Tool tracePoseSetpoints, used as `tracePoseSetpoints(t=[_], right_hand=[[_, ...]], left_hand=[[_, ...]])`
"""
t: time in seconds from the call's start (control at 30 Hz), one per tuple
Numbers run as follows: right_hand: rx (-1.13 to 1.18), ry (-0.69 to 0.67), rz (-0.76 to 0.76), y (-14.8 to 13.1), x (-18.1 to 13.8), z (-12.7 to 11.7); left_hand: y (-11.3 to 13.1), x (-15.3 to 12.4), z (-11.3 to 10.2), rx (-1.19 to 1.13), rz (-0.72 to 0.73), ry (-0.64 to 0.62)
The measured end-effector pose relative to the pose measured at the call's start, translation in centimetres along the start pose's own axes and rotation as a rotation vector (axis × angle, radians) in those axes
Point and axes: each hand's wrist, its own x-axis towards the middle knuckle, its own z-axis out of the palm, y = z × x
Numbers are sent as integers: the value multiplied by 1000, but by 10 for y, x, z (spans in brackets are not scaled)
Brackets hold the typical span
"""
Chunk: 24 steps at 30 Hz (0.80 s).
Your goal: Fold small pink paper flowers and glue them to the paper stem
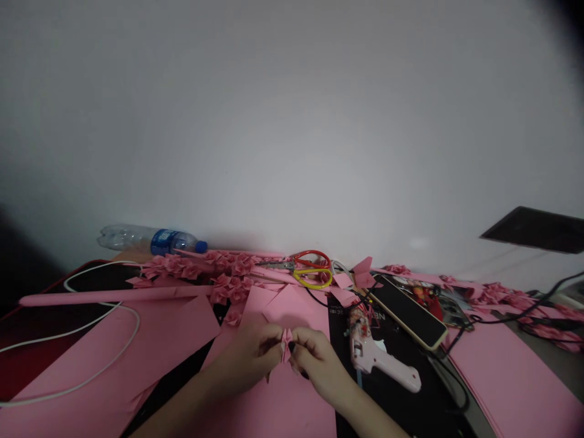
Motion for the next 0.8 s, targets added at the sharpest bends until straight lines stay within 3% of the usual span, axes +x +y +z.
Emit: tracePoseSetpoints(t=[0.43,0.8], right_hand=[[146,45,76,0,0,0],[-214,145,-34,3,-5,6]], left_hand=[[1,-1,3,-103,-53,-56],[7,-1,7,-17,13,-25]])
